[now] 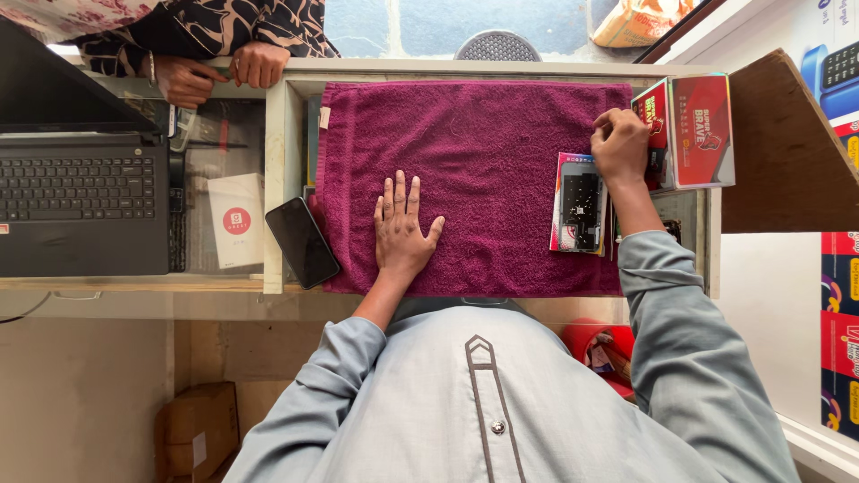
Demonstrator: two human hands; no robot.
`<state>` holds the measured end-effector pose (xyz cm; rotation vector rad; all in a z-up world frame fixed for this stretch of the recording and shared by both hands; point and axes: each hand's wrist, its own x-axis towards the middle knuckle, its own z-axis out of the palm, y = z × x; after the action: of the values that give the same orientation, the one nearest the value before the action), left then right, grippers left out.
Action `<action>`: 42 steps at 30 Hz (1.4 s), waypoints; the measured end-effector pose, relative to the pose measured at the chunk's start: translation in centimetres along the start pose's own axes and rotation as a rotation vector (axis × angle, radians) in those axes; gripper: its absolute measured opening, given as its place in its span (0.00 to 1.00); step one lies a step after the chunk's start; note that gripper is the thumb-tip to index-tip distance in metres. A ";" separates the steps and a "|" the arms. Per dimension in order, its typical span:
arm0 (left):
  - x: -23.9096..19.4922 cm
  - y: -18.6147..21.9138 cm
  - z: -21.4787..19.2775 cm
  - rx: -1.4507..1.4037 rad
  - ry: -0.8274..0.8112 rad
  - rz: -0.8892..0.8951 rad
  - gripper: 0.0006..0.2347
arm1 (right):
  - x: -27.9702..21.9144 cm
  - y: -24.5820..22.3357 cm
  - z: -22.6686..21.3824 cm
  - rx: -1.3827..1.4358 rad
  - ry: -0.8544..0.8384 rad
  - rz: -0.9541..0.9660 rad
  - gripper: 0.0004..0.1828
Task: The person uses a screwdriver to work on a small component, then places it into a box. They handle a screwdriver, tweezers, and a screwdriver-like tool, then pick up a smartphone and inspect its back and sides.
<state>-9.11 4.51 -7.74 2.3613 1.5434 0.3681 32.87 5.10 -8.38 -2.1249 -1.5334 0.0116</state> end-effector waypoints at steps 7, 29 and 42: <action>-0.1 -0.2 0.3 0.002 0.004 0.004 0.36 | -2.1 -3.6 -4.6 0.003 0.155 -0.119 0.03; -0.5 -1.3 -2.9 -0.237 0.191 -0.025 0.29 | -26.8 2.9 -20.4 -0.243 -0.558 0.546 0.21; -5.4 -11.8 -9.5 0.115 0.304 -0.630 0.50 | -16.3 -20.8 -11.7 0.193 -0.542 -0.174 0.18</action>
<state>-24.66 5.08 -3.68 1.8059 2.3893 0.5064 12.08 -9.28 5.64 -1.9160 -1.9190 0.6956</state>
